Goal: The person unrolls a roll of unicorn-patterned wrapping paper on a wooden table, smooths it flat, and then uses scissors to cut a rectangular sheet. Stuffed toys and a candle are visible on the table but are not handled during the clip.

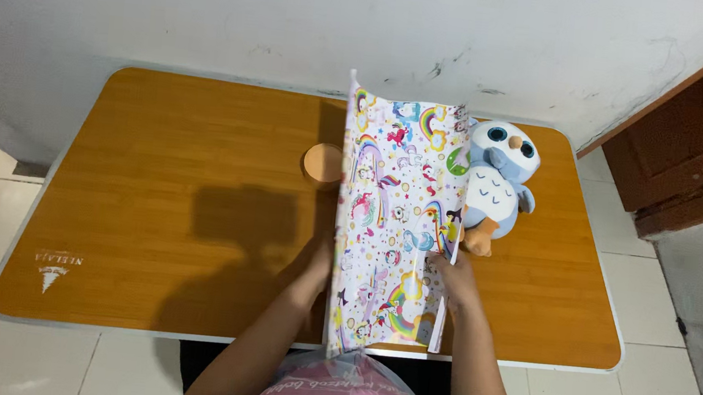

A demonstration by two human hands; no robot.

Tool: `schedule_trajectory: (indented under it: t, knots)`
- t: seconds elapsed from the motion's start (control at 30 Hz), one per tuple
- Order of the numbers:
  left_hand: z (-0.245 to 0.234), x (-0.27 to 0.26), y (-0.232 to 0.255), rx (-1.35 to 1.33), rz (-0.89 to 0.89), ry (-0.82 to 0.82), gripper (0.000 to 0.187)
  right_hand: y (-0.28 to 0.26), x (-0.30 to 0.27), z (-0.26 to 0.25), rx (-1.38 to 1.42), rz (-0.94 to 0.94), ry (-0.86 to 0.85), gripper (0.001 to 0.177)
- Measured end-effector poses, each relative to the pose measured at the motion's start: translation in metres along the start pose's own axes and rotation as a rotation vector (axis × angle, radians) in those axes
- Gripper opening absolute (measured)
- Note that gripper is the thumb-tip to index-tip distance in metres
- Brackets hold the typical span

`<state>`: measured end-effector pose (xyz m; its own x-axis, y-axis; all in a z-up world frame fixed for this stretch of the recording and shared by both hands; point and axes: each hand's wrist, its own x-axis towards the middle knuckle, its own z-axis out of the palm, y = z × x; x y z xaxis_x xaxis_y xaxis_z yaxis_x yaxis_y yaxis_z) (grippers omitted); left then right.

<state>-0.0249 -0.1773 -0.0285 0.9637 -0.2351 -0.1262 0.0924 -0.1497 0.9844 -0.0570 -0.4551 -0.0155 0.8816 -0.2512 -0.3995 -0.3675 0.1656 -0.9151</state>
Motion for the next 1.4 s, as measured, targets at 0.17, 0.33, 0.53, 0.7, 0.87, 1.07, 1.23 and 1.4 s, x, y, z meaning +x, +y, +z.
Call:
schedule_trajectory:
  t: [0.17,0.33,0.53,0.7,0.87,1.07,1.23,1.4]
  knots:
    - [0.026,0.000,0.004,-0.098,-0.006,-0.208,0.054,0.001,-0.001,0.007,-0.029,0.021,0.020,0.030]
    - [0.016,0.005,-0.030,-0.072,0.049,-0.145,0.059,0.005,-0.001,0.002,-0.015,-0.082,0.036,0.031]
    - [-0.050,0.001,-0.071,0.203,0.237,0.401,0.061,0.002,0.000,0.002,-0.054,-0.089,0.096,0.031]
    - [-0.126,-0.047,-0.030,0.043,-0.076,0.481,0.048,0.000,0.001,0.027,-0.056,-0.067,0.047,0.028]
    - [-0.178,-0.080,-0.005,0.299,-0.077,0.638,0.063,-0.005,-0.009,0.060,-0.244,-0.121,-0.037,0.038]
    - [-0.204,-0.090,-0.024,0.452,-0.038,0.730,0.075,-0.015,-0.015,0.100,-0.439,-0.247,-0.151,0.048]
    - [-0.198,-0.087,-0.031,0.916,-0.142,0.768,0.086,-0.015,-0.020,0.112,-0.554,-0.253,-0.200,0.052]
    - [-0.146,-0.083,-0.016,0.956,-0.117,0.514,0.081,-0.004,-0.012,0.119,-0.550,-0.255,-0.170,0.050]
